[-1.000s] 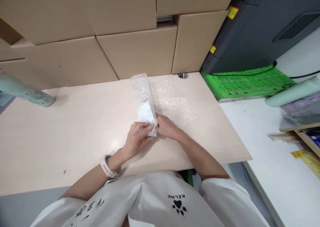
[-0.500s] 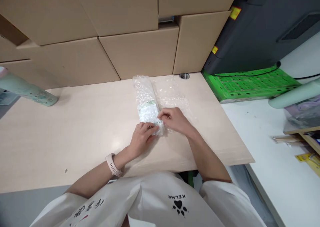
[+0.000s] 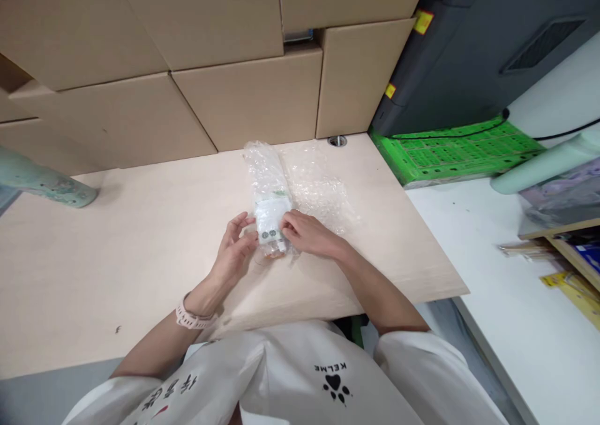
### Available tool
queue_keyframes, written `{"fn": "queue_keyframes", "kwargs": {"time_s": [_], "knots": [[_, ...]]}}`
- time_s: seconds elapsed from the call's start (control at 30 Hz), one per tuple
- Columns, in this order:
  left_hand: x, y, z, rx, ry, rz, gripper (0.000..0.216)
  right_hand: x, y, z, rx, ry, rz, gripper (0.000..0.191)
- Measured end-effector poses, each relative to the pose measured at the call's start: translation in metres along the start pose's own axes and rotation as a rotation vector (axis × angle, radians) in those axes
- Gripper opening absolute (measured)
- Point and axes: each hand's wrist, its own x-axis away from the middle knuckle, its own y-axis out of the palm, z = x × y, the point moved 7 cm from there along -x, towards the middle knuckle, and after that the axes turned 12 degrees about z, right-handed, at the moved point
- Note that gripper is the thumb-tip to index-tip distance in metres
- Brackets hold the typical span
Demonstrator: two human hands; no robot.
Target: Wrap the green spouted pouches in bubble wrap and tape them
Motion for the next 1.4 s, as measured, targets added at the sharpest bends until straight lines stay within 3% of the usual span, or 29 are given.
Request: {"fn": "queue_keyframes", "kwargs": {"time_s": [0.1, 0.2, 0.33, 0.43, 0.57, 0.7, 0.9, 1.0, 1.1, 1.23, 1.4], "knots": [[0.006, 0.002, 0.001, 0.094, 0.005, 0.000, 0.057, 0.000, 0.004, 0.000, -0.075, 0.036, 0.006, 0.013], [0.019, 0.011, 0.012, 0.047, 0.128, -0.141, 0.049, -0.001, 0.009, -0.002, -0.257, 0.059, 0.016, 0.022], [0.036, 0.019, 0.039, -0.266, 0.527, -0.255, 0.038, 0.000, 0.028, -0.009, -0.648, 0.102, -0.091, 0.018], [0.045, 0.028, 0.040, -0.557, 0.823, -0.312, 0.033, 0.002, 0.043, -0.005, -0.650, 0.195, -0.193, 0.006], [0.044, 0.037, 0.024, -0.683, 1.001, -0.379, 0.041, 0.001, 0.040, 0.005, -0.585, 0.273, -0.222, 0.010], [0.041, 0.041, 0.011, -0.735, 1.055, -0.405, 0.047, -0.002, 0.017, 0.017, -0.421, 0.291, -0.105, 0.004], [0.041, 0.048, -0.003, -0.832, 1.021, -0.474, 0.039, -0.003, -0.030, 0.025, 0.331, 0.203, 0.112, 0.022], [0.039, 0.051, -0.005, -0.824, 1.004, -0.436, 0.037, -0.002, -0.045, 0.021, 0.330, 0.213, 0.235, 0.025], [0.037, 0.051, -0.004, -0.791, 0.989, -0.387, 0.040, -0.002, -0.043, 0.015, 0.216, 0.163, 0.219, 0.021], [0.037, 0.046, 0.003, -0.814, 0.977, -0.320, 0.040, 0.000, -0.033, 0.023, 0.400, 0.152, 0.093, 0.019], [0.030, 0.043, 0.011, -0.886, 0.975, -0.259, 0.038, 0.002, -0.019, 0.025, 0.430, 0.076, -0.030, 0.017]]}}
